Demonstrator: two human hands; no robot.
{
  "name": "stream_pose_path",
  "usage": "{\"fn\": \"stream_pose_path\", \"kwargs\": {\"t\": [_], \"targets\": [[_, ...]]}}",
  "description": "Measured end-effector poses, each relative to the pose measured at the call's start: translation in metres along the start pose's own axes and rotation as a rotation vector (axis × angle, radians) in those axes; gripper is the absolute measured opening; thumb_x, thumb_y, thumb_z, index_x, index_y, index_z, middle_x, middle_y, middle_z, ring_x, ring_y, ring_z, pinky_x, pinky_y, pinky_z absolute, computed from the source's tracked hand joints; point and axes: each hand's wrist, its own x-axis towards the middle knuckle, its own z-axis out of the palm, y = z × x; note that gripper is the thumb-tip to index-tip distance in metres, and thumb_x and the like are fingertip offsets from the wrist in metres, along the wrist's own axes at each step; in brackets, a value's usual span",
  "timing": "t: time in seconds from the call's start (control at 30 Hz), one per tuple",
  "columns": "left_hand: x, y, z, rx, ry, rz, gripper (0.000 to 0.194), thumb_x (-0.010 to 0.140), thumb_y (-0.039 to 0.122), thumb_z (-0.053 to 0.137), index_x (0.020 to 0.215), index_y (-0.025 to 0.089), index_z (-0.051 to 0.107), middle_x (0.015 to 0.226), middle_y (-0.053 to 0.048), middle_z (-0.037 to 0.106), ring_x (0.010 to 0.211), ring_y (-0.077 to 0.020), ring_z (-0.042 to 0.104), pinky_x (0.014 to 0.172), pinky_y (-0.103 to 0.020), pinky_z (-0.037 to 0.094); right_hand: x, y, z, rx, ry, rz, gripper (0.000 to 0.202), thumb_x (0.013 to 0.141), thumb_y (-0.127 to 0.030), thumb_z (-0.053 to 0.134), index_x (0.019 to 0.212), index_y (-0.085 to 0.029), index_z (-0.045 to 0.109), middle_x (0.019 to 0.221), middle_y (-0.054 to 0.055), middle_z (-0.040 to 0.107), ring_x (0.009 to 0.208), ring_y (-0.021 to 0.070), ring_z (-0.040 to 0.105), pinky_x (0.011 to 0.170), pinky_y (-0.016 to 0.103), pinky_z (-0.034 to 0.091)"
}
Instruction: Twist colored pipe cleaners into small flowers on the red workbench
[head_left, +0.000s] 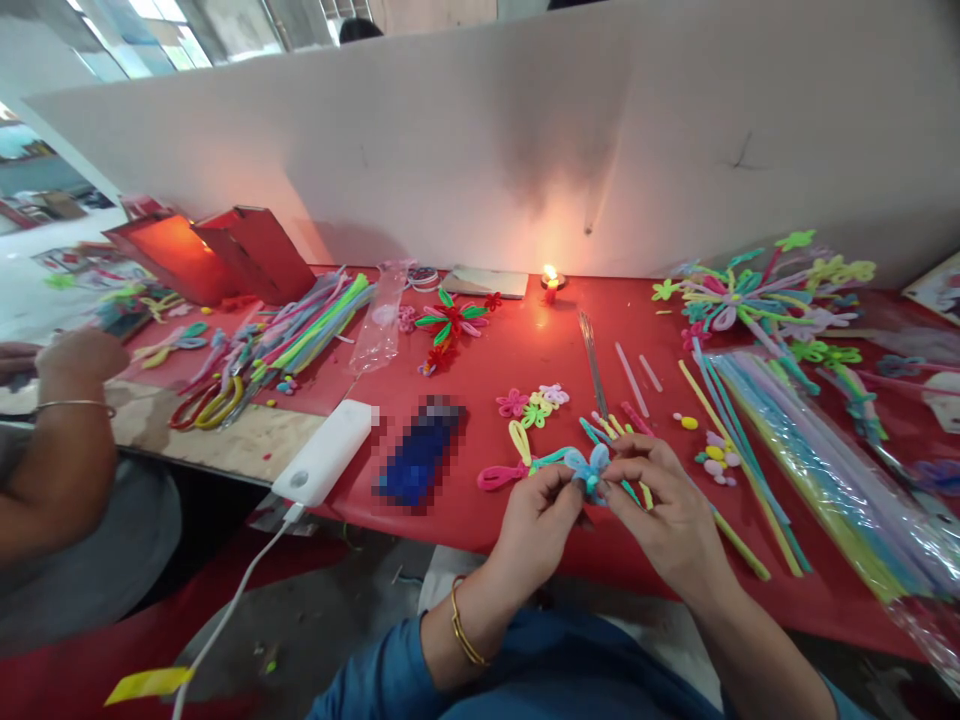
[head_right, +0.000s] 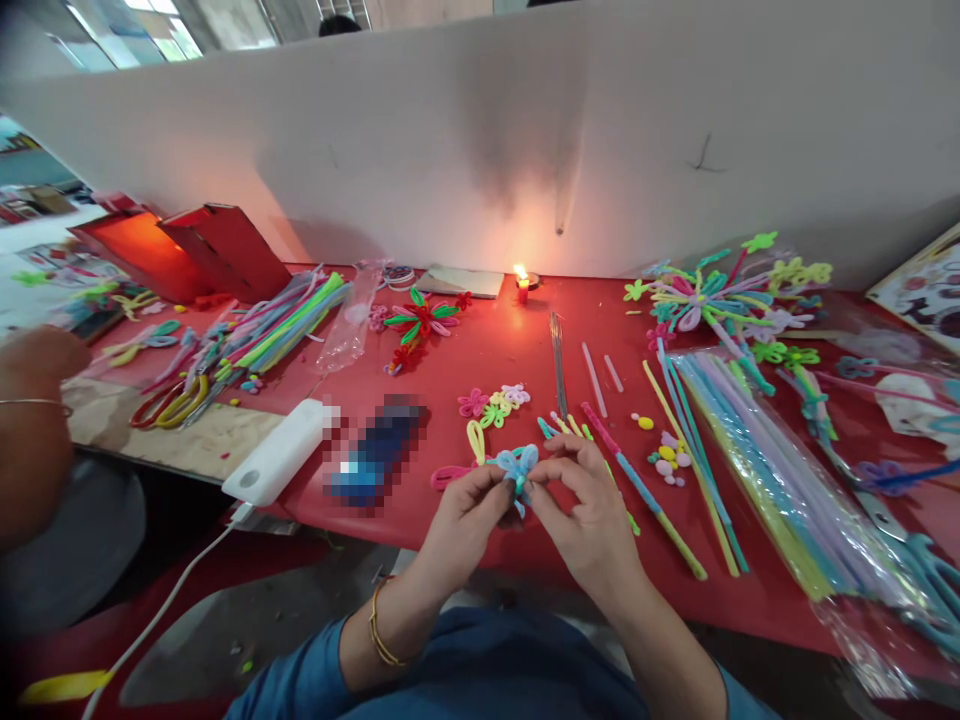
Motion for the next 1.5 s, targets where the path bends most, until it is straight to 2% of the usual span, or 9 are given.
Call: {"fn": "stream_pose_path", "kwargs": {"t": [0.23,0.37,0.6,0.93,1.07,1.17,1.23,1.33,1.5], "targets": [[-0.001,-0.003,-0.004,-0.02,-0.058,-0.005,0.026,0.071,0.04,0.061,0.069,0.014,0.059,0.058,0.002,0.053,0.048,-0.0077,0.049,0.049,-0.02,0.041,-0.003,0.007,0.006,0.219,-0.085,0.214,0.006,0.075,-0.027,0.056,0.077,-0.022,0.054,0.079,0.003,0.059,0.07,0.0168,0.057,0.064,0.032,0.048],[-0.001,-0.005,-0.003,-0.051,-0.033,-0.012,0.026,0.07,0.04,0.062,0.068,0.014,0.06,0.06,0.002,0.055,0.051,-0.0084,0.051,0.051,-0.021,0.043,-0.005,0.009,0.009,0.419,-0.055,0.335,0.029,0.075,-0.033,0.058,0.1,-0.023,0.049,0.084,0.003,0.06,0.073,0.0168,0.058,0.062,0.03,0.049],[-0.003,-0.002,-0.003,-0.059,-0.105,-0.011,0.02,0.071,0.033,0.061,0.065,0.015,0.059,0.058,0.003,0.052,0.051,-0.0072,0.047,0.05,-0.018,0.04,0.003,0.0,-0.003,0.421,-0.229,0.278,0.012,0.076,-0.029,0.056,0.068,-0.02,0.056,0.067,-0.001,0.054,0.061,0.0127,0.052,0.056,0.025,0.043],[-0.003,-0.008,-0.015,0.009,-0.112,-0.054,0.026,0.073,0.039,0.06,0.065,0.014,0.06,0.052,0.003,0.05,0.042,-0.0053,0.041,0.043,-0.019,0.032,0.009,-0.002,-0.008,0.448,-0.375,0.292,0.013,0.077,-0.032,0.053,0.077,-0.02,0.057,0.071,0.001,0.06,0.066,0.0147,0.057,0.062,0.027,0.047],[-0.003,-0.004,-0.019,-0.003,-0.041,-0.075,0.027,0.072,0.039,0.061,0.065,0.013,0.062,0.055,0.001,0.055,0.043,-0.0057,0.043,0.045,-0.019,0.032,0.04,0.03,-0.032,0.121,-0.26,0.236,0.027,0.079,-0.041,0.049,0.093,-0.02,0.059,0.086,0.004,0.066,0.08,0.0182,0.061,0.07,0.029,0.047],[-0.004,0.0,-0.02,-0.035,-0.009,-0.087,0.024,0.073,0.036,0.06,0.064,0.013,0.062,0.054,0.001,0.055,0.043,-0.0054,0.043,0.047,-0.019,0.032,0.08,0.073,-0.053,-0.411,-0.22,0.291,0.028,0.082,-0.037,0.044,0.098,-0.022,0.061,0.093,0.003,0.068,0.085,0.018,0.062,0.076,0.028,0.046],[-0.004,0.002,-0.02,-0.075,0.005,-0.099,0.023,0.074,0.034,0.06,0.062,0.013,0.061,0.052,0.002,0.054,0.043,-0.0054,0.043,0.047,-0.019,0.031,0.105,0.101,-0.06,-0.527,-0.226,0.329,0.025,0.081,-0.03,0.045,0.097,-0.021,0.062,0.097,0.005,0.068,0.09,0.0192,0.061,0.079,0.028,0.044],[-0.004,0.001,-0.021,-0.119,0.03,-0.111,0.023,0.073,0.032,0.06,0.06,0.013,0.06,0.051,0.002,0.054,0.043,-0.0052,0.044,0.047,-0.019,0.031,0.131,0.129,-0.053,-0.668,-0.264,0.391,0.025,0.079,-0.027,0.045,0.094,-0.021,0.065,0.099,0.007,0.068,0.094,0.0222,0.06,0.079,0.03,0.043],[0.003,-0.002,-0.032,-0.149,0.09,-0.099,0.026,0.076,0.034,0.058,0.061,0.013,0.061,0.047,0.002,0.052,0.042,-0.0059,0.041,0.043,-0.018,0.029,0.152,0.146,-0.029,-0.839,-0.303,0.513,0.023,0.075,-0.026,0.05,0.086,-0.016,0.068,0.093,0.016,0.069,0.089,0.0287,0.062,0.072,0.037,0.043]]}}
